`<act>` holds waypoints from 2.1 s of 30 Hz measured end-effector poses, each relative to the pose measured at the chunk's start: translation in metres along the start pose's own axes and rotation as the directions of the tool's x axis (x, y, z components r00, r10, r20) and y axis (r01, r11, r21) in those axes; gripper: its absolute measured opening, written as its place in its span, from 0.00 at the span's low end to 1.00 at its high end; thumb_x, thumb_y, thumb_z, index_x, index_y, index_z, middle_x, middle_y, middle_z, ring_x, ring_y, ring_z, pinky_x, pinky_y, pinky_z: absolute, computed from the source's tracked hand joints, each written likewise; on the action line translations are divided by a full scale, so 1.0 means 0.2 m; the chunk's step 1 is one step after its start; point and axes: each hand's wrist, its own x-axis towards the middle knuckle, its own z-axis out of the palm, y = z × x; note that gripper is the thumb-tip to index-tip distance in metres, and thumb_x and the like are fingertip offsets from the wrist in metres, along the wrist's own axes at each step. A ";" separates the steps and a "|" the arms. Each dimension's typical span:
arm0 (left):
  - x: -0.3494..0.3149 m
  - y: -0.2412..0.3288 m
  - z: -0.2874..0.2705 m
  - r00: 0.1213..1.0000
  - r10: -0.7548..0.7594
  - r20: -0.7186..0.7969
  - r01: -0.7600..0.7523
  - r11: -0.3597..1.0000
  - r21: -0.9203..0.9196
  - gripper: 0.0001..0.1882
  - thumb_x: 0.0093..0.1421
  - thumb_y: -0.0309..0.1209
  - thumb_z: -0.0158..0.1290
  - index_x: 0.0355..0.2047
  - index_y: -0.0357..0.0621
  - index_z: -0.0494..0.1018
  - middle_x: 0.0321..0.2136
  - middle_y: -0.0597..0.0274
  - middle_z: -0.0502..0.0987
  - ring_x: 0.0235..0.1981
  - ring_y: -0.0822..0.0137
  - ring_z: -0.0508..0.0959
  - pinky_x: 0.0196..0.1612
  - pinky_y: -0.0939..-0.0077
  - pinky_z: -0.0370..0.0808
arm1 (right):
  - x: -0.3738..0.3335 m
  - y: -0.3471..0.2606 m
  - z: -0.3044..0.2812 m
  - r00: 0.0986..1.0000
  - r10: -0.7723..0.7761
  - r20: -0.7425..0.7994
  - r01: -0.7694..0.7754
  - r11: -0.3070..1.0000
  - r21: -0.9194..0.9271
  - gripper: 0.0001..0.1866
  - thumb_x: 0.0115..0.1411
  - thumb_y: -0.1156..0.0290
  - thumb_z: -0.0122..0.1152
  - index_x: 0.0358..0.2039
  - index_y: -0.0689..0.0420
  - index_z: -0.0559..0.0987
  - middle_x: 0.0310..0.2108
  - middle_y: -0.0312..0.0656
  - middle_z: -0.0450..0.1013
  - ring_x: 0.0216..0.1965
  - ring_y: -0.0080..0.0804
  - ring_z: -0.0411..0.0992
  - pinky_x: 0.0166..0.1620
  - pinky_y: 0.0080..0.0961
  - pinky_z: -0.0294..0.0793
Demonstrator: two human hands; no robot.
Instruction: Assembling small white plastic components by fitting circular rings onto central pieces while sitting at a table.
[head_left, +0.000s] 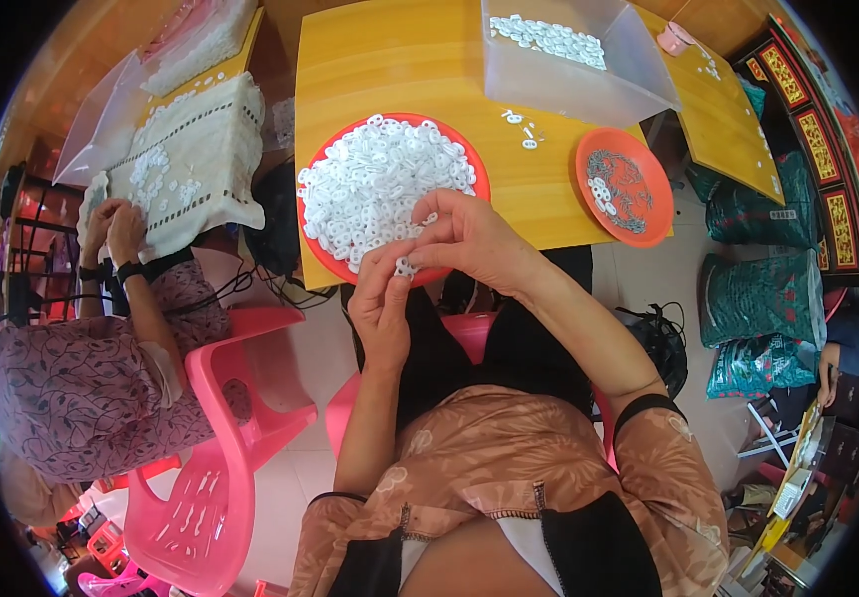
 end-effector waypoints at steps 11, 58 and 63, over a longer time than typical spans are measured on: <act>-0.02 -0.01 0.01 0.984 0.097 -0.149 -0.096 0.995 0.020 0.13 0.61 0.31 0.49 0.42 0.34 0.72 0.41 0.55 0.74 0.45 0.65 0.72 0.50 0.73 0.66 | -0.02 0.02 0.08 0.999 -0.039 -0.014 0.040 0.998 0.057 0.15 0.53 0.77 0.61 0.38 0.60 0.67 0.26 0.38 0.75 0.29 0.17 0.72 0.31 0.14 0.69; -0.05 0.00 0.08 0.957 -0.235 -0.168 0.148 0.899 -0.413 0.21 0.65 0.36 0.42 0.47 0.27 0.68 0.47 0.47 0.71 0.49 0.62 0.71 0.54 0.69 0.66 | 0.01 0.25 0.12 0.639 -0.741 0.205 0.506 0.205 -0.838 0.10 0.50 0.69 0.55 0.24 0.58 0.64 0.13 0.43 0.67 0.16 0.39 0.70 0.18 0.31 0.67; -0.05 0.01 0.08 0.948 -0.255 -0.192 0.149 0.885 -0.440 0.20 0.65 0.36 0.43 0.46 0.28 0.68 0.47 0.46 0.71 0.49 0.60 0.71 0.54 0.68 0.66 | 0.02 0.26 0.13 0.635 -0.747 0.197 0.512 0.215 -0.832 0.10 0.50 0.69 0.55 0.24 0.58 0.65 0.13 0.43 0.66 0.15 0.39 0.70 0.17 0.31 0.67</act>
